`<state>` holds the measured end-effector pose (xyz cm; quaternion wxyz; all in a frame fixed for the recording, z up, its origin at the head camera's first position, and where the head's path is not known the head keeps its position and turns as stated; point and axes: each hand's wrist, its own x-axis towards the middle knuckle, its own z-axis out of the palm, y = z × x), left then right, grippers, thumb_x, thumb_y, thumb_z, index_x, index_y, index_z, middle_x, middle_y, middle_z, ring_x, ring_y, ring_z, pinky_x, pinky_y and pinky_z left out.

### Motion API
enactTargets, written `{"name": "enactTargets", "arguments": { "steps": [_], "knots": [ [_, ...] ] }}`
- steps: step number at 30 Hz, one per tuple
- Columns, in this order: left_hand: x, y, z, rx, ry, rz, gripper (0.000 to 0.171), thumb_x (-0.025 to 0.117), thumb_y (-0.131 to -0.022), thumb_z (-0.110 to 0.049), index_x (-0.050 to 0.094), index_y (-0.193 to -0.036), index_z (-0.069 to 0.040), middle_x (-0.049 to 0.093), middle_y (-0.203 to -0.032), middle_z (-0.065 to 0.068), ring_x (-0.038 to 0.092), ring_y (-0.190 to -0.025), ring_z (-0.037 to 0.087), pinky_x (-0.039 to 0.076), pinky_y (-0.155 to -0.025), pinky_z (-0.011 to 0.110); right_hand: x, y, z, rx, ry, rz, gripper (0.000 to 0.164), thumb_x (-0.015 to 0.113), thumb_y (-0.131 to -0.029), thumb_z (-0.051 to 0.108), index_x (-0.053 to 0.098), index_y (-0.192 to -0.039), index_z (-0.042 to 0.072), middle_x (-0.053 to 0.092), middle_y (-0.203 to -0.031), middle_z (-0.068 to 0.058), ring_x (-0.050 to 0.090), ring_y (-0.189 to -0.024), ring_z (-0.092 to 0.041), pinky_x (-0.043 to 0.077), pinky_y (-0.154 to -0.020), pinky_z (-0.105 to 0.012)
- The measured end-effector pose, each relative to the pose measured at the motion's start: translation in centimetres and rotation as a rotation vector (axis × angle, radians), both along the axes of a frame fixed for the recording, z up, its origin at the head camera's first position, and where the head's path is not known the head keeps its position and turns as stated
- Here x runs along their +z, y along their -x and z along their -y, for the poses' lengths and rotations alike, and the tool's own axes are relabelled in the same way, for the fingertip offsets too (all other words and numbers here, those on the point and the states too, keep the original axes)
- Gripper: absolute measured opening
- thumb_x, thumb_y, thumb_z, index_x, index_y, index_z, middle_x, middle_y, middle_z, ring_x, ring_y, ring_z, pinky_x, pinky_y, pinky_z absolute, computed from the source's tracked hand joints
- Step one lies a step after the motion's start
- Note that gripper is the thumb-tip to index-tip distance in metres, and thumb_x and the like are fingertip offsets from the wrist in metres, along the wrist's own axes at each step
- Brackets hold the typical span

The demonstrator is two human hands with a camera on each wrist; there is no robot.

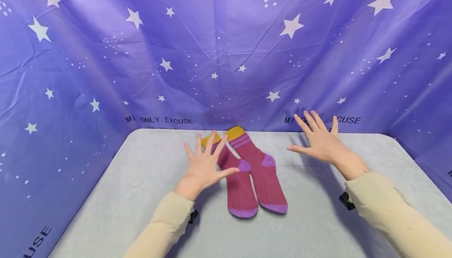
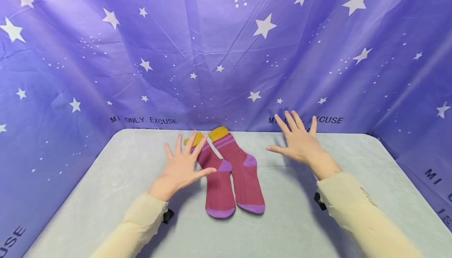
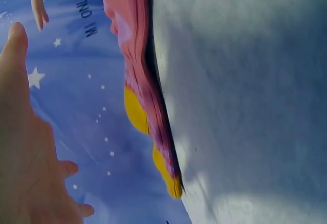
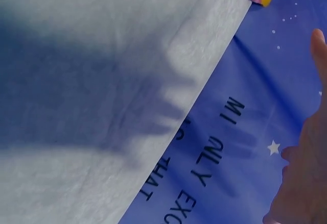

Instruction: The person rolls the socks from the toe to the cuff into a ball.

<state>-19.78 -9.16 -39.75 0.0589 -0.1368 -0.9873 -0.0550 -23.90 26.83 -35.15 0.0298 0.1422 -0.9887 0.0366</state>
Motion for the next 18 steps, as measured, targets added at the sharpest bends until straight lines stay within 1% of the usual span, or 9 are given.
{"name": "enactTargets", "arguments": {
  "steps": [4, 10, 14, 18],
  "knots": [
    [0.0, -0.5, -0.8, -0.017, -0.015, -0.001, 0.105, 0.046, -0.076, -0.089, 0.004, -0.159, -0.04, 0.009, -0.169, 0.004, 0.003, -0.152, 0.049, 0.004, -0.111, 0.081, -0.1, 0.4, 1.0, 0.025, -0.008, -0.008, 0.105, 0.051, -0.084, 0.078, 0.006, -0.161, 0.023, 0.009, -0.167, -0.019, 0.006, -0.154, -0.041, -0.009, -0.108, -0.082],
    [-0.4, -1.0, -2.1, -0.046, 0.013, -0.015, 0.106, 0.044, -0.076, -0.09, 0.001, -0.159, -0.04, 0.008, -0.17, 0.004, 0.01, -0.152, 0.049, 0.01, -0.113, 0.078, -0.1, 1.0, 2.5, 0.058, -0.019, -0.011, 0.103, 0.051, -0.085, 0.078, 0.009, -0.161, 0.022, 0.011, -0.167, -0.02, 0.008, -0.154, -0.041, -0.004, -0.109, -0.081],
    [-0.6, -1.5, -2.8, -0.061, 0.019, -0.011, 0.105, 0.043, -0.077, -0.09, 0.003, -0.159, -0.039, 0.009, -0.169, 0.004, 0.01, -0.152, 0.049, 0.01, -0.114, 0.076, -0.4, 1.6, 3.3, 0.075, -0.02, -0.011, 0.103, 0.052, -0.085, 0.077, 0.01, -0.161, 0.022, 0.012, -0.167, -0.019, 0.008, -0.154, -0.04, -0.004, -0.11, -0.081],
    [-0.9, -2.0, -3.4, -0.082, 0.01, -0.011, 0.104, 0.042, -0.077, -0.09, 0.005, -0.159, -0.038, 0.009, -0.169, 0.004, 0.01, -0.152, 0.048, 0.012, -0.115, 0.075, -0.6, 2.0, 4.1, 0.083, -0.021, -0.015, 0.102, 0.053, -0.085, 0.076, 0.013, -0.161, 0.021, 0.012, -0.167, -0.017, 0.009, -0.154, -0.039, -0.002, -0.111, -0.08]
  ]
}}
